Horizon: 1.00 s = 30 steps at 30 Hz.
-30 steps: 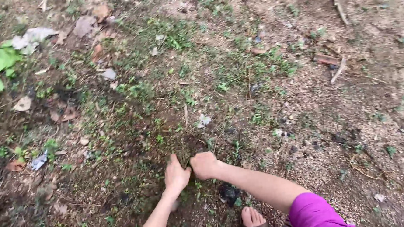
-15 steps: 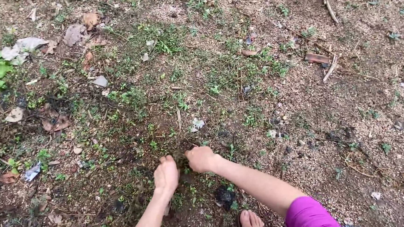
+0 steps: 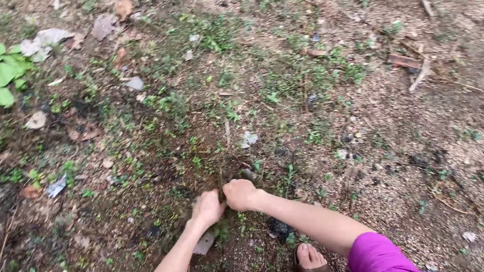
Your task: Manually pulling weeds and unwanted grass from the soil in a garden area.
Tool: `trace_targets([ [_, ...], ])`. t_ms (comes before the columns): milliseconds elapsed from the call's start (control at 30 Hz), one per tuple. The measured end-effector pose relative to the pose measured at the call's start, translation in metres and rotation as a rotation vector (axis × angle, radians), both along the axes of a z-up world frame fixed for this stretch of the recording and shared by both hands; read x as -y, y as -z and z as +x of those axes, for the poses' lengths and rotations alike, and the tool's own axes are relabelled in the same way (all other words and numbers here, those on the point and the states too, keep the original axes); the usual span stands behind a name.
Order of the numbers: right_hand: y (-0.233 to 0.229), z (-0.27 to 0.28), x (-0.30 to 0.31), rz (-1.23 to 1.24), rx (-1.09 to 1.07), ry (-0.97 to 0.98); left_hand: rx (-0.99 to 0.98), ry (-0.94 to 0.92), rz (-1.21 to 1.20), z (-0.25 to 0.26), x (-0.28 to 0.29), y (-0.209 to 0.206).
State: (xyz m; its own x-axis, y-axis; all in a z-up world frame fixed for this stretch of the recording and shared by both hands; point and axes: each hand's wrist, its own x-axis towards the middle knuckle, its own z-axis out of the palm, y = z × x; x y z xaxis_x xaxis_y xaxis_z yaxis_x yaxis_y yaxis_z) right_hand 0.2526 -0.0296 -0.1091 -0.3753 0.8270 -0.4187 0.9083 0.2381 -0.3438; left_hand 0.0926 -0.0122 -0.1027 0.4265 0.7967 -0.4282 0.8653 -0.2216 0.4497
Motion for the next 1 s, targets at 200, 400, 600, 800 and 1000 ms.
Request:
trace_targets([
  [200, -0.076, -0.044, -0.002, 0.037, -0.597, 0.250, 0.260, -0.586, -0.405, -0.076, -0.006, 0.005],
  [400, -0.121, -0.131, 0.005, 0.133, -0.605, 0.175, 0.594, -1.034, -0.604, -0.142, -0.016, -0.034],
  [600, -0.160, -0.159, -0.002, 0.062, -0.696, -0.117, 0.521, -0.907, -0.414, -0.246, -0.022, -0.022],
  [800, -0.116, -0.165, -0.016, 0.052, -0.471, -0.172, -0.045, -0.552, -0.355, -0.408, 0.004, -0.114],
  [1000, -0.072, -0.152, -0.051, 0.137, -0.201, -0.076, -1.059, -0.690, -0.180, -0.591, 0.062, -0.079],
])
